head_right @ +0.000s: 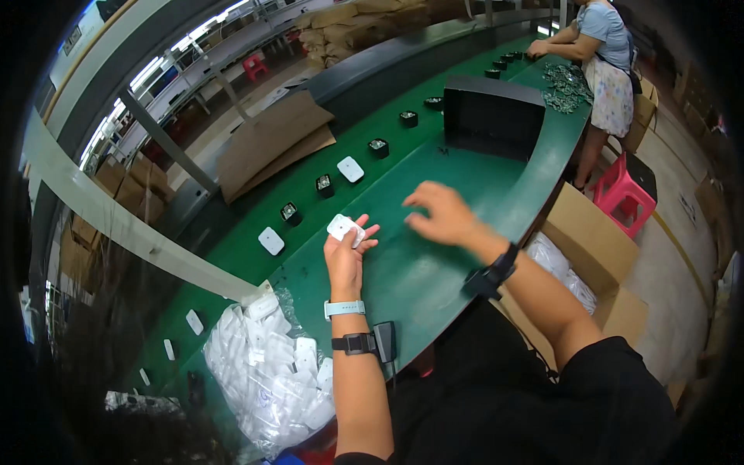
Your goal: The person assembles small electronic devices by inserting circuit boards into white plastic casings. They pick up a casing, place a green circuit board inside, and then snap the two halves of the casing together. The completed units are placed on the green workbench.
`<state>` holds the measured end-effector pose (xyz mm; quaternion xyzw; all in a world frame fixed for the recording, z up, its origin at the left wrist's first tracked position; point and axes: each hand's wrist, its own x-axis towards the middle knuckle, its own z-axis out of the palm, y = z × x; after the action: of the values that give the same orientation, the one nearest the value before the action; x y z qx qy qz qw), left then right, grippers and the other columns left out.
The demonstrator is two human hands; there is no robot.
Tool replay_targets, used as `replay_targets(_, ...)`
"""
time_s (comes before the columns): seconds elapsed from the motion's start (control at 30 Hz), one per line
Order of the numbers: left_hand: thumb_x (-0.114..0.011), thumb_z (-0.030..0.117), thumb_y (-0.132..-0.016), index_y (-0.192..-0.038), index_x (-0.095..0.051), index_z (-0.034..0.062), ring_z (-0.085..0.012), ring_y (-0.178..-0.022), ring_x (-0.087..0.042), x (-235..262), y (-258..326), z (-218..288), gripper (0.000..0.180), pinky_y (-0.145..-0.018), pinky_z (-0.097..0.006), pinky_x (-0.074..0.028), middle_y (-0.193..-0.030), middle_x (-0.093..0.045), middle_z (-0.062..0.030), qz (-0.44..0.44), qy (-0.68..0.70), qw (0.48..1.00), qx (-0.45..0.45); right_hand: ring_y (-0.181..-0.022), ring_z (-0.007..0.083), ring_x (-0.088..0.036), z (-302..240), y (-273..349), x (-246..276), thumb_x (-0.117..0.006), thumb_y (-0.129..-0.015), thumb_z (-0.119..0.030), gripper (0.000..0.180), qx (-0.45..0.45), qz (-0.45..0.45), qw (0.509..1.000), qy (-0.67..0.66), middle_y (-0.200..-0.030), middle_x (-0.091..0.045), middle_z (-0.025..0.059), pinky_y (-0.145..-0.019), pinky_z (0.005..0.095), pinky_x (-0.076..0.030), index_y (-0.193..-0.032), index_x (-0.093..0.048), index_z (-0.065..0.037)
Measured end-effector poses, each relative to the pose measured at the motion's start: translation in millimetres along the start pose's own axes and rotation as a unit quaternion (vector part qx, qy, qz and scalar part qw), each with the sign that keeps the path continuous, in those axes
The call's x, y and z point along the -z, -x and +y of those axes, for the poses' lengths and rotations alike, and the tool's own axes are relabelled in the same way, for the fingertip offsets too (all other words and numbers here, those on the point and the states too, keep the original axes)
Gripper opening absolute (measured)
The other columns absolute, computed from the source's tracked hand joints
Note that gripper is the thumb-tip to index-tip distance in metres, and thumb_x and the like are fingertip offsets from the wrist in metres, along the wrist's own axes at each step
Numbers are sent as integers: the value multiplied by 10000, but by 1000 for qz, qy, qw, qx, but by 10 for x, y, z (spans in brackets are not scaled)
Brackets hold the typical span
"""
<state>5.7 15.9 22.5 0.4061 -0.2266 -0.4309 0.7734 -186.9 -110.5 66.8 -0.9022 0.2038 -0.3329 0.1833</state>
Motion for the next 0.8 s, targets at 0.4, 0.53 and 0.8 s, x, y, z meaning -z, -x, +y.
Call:
replay_targets(0.4,-458,19,-954,-1249,-481,-74,-305,-781,-719,-21,9,26,311,-639,-329,-631,-1173,-640,-211,28,-62,998,5,-757,257,-634,725,135,570,-658,-786,-61,134,-45,-125,991,14,-862,-630,116,-696,355,-529,-895,-706,0)
replay_targets(0.53,-464,27,-957,-1234,-490,-75,-298,-768,-717,-26,7,15,296,-634,-329,-628,-1149,-645,-208,26,-70,997,1,-802,312,-635,782,-13,558,-651,-775,-74,111,30,-185,979,82,-873,-637,126,-736,390,-522,-851,-692,-5)
replay_targets(0.8,-479,36,-954,-1206,-499,-78,-290,-738,-715,-24,2,25,277,-621,-330,-625,-1123,-652,-201,37,-64,997,0,-697,235,-652,763,-198,650,-614,-788,-49,100,-68,-151,986,-15,-759,-660,130,-689,337,-529,-830,-660,30)
